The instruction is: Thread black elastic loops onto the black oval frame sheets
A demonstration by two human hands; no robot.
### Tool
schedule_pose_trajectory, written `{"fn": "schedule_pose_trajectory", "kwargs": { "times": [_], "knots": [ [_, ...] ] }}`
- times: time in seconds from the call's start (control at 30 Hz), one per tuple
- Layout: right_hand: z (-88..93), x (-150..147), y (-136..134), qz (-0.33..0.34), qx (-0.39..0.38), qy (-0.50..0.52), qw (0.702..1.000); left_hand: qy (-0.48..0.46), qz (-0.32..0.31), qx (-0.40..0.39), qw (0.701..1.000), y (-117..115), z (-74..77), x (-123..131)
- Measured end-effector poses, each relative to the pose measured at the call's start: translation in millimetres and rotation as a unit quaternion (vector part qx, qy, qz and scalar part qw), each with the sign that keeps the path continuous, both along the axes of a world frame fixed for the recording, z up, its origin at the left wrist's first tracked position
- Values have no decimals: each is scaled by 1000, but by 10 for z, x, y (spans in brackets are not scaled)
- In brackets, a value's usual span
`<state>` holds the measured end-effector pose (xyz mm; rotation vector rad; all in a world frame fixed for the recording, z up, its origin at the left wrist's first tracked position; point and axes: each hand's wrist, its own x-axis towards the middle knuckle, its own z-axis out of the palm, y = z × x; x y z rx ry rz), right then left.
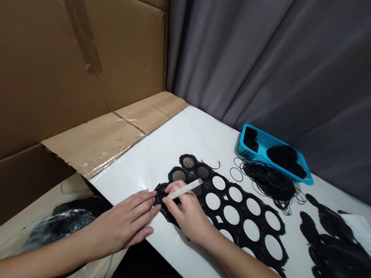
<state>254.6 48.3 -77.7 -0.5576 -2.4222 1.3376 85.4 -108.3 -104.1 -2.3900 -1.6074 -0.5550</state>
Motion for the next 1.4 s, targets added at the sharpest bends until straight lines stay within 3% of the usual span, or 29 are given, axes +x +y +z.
{"fn": "schedule_pose_trajectory", "kwargs": {
  "times": [0.37, 0.7, 0.8, 0.9, 0.97, 1.03, 1.1, 1.17, 1.27, 1.4],
  "knots": [
    [7, 8, -18, 3, 27, -7, 1000, -6, -15, 0, 1000, 33, 6, -14],
    [-108, 36, -193, 34, 233, -20, 972, -19, -26, -11, 999, 76, 58, -1],
    [-54, 34, 19, -45, 170, -2, 984, -22, -28, -7, 999, 81, 67, -4],
    [57, 72, 470, -181, 73, 25, 980, -17, -29, -6, 999, 68, 94, -18],
    [123, 97, 761, -250, 53, 32, 966, -12, -30, -4, 999, 91, 144, -23],
    [151, 84, 928, -266, 57, 41, 961, -18, -26, -1, 1000, 173, 213, -13],
    [132, 26, 939, -221, 70, 50, 971, -32, -6, -8, 999, 315, 273, 10],
    [78, -49, 839, -134, 87, 54, 986, -40, 25, -17, 999, 479, 287, 36],
    [-14, -114, 666, -27, 89, 42, 995, -25, 47, -27, 998, 653, 211, 51],
    [-69, -86, 615, -13, 40, 28, 999, -9, 49, -33, 998, 669, 88, 28]
  ]
}}
